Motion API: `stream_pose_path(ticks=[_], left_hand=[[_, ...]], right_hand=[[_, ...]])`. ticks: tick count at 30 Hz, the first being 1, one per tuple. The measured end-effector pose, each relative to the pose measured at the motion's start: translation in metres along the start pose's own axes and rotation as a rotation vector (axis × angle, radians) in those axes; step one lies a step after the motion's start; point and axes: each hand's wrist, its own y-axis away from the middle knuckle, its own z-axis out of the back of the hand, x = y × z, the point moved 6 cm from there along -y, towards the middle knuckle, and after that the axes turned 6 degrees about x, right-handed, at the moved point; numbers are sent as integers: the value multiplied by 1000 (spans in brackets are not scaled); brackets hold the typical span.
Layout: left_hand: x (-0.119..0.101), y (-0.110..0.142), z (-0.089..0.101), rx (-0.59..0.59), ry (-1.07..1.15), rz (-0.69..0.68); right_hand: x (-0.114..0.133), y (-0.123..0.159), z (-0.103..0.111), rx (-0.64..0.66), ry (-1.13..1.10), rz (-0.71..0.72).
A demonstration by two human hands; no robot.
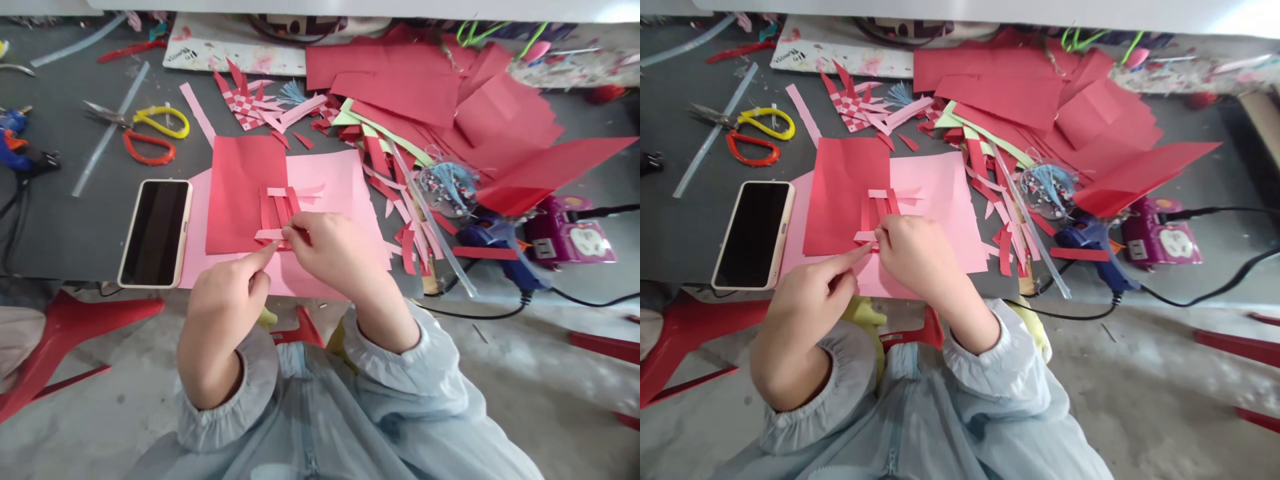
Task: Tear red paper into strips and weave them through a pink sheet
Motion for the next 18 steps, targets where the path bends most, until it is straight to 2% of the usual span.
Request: stream_pose_path(ticks=[7, 12, 18], left_hand=[[2, -1, -2, -4, -15, 37], [0, -1, 4, -92, 46, 5], [-3, -3, 5, -121, 57, -7]], right_hand=[[-1, -2, 2, -53, -14, 41], [-4, -4, 3, -62, -76, 40], [-9, -6, 6, -97, -198, 32]])
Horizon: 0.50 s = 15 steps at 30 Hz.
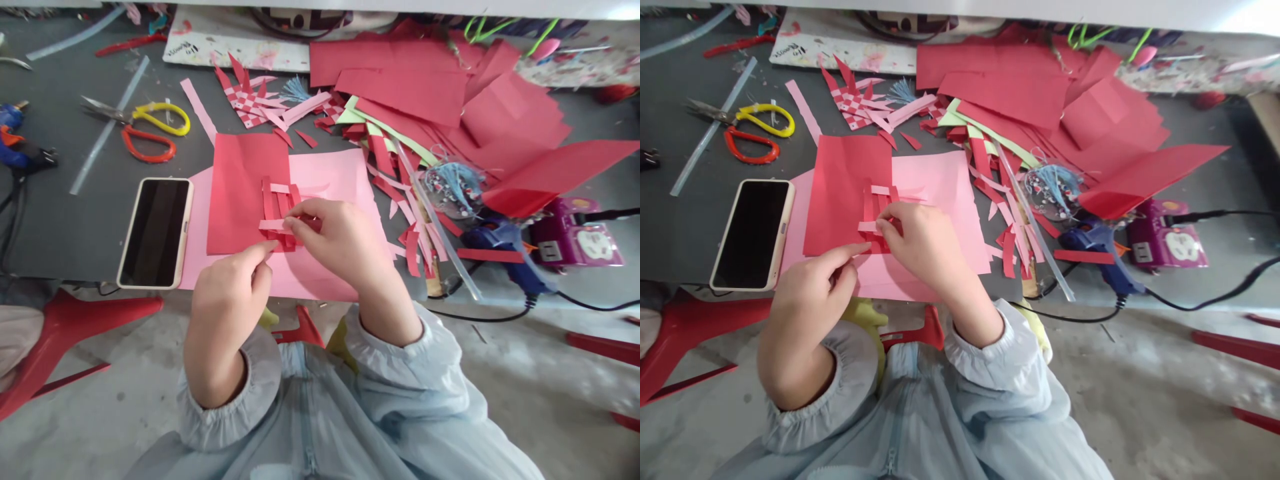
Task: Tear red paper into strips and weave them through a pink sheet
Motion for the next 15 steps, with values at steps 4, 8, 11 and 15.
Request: stream_pose_path(ticks=[4, 8, 11, 15], left_hand=[[1, -1, 2, -31, 43, 23], [2, -2, 2, -51, 43, 27], [2, -5, 1, -95, 37, 19], [4, -11, 0, -185, 17, 28]], right_hand=[[-6, -2, 2, -54, -48, 2], [-13, -6, 3, -113, -17, -29], [-16, -9, 1, -106, 7, -75], [-19, -13, -4, -77, 9, -99]])
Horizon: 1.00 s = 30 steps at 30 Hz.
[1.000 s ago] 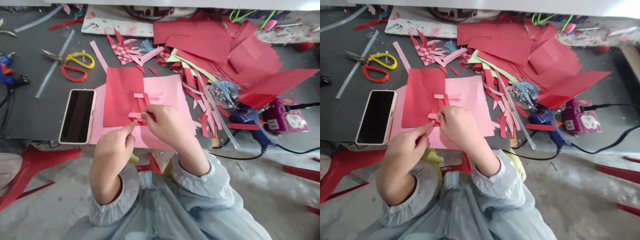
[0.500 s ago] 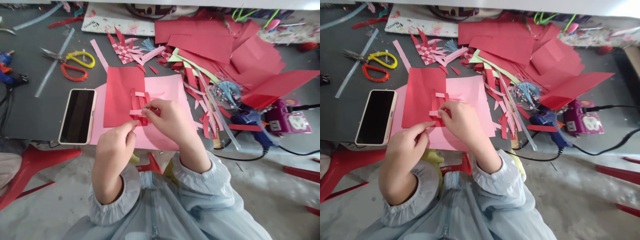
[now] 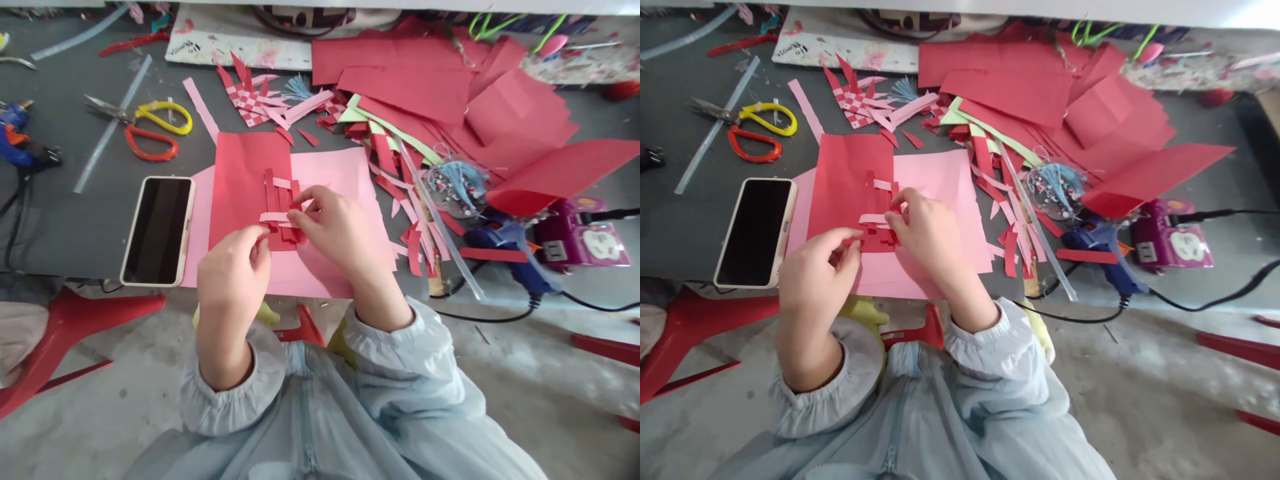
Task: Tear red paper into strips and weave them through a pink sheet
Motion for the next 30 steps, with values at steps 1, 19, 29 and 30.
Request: stream_pose_path(ticks=[1, 19, 29, 30], left_hand=[[0, -2, 0, -20, -16, 4], [-3, -29, -8, 32, -122, -53], [-4, -20, -5, 41, -146, -75], [-4, -19, -6, 43, -143, -87]], right_hand=[[-1, -1, -1, 6, -5, 0], [-7, -8, -7, -25, -159, 38], [-10, -12, -2, -116, -177, 21], [-10, -11, -3, -113, -181, 19]])
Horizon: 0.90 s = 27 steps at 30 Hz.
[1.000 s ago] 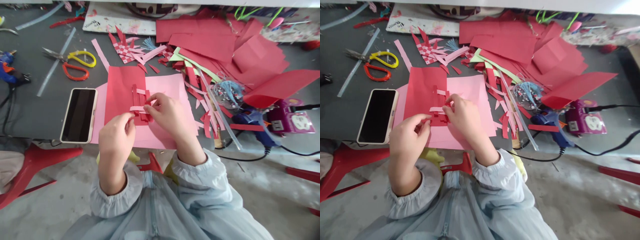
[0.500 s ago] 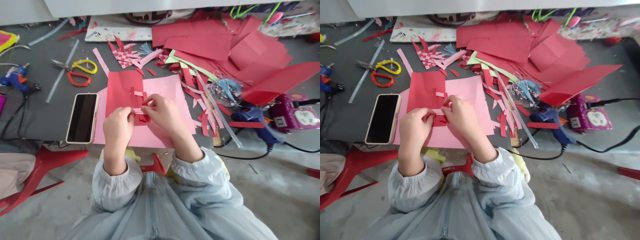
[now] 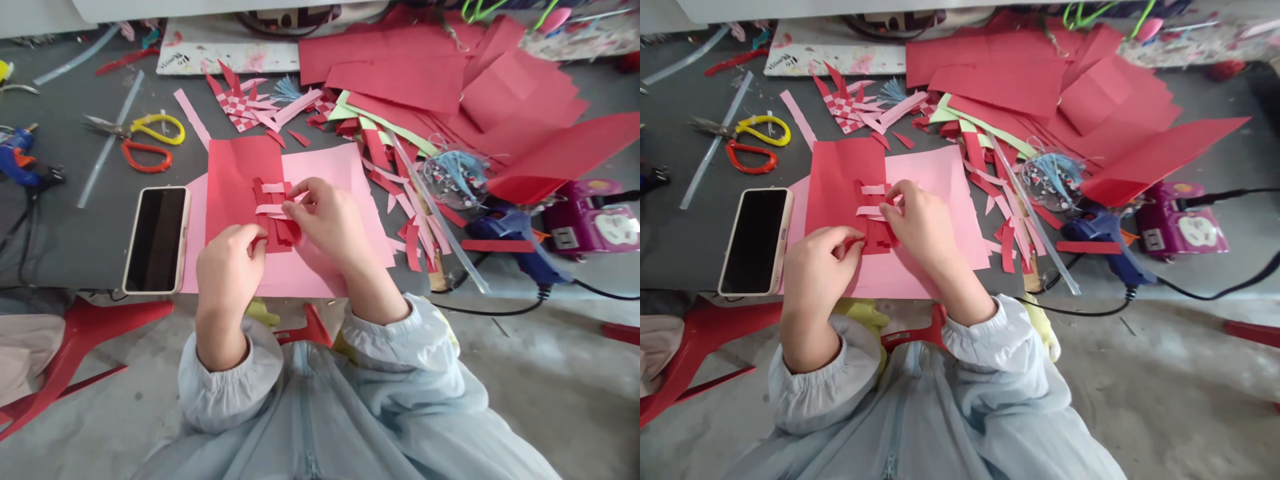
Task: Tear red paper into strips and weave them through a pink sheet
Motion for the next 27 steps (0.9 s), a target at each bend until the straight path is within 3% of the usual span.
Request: stream_pose_path(ticks=[2, 8, 16, 27], left_hand=[[0, 1, 0, -27, 17, -30], [-4, 7, 7, -270, -33, -180], [-19, 7, -7, -158, -125, -232], [-17, 2, -15, -37, -110, -216]], right_hand=[[-1, 1, 0, 1, -9, 3], [1, 1, 1, 13, -34, 3], [3, 0, 2, 33, -43, 1], [2, 1, 1, 27, -79, 38]])
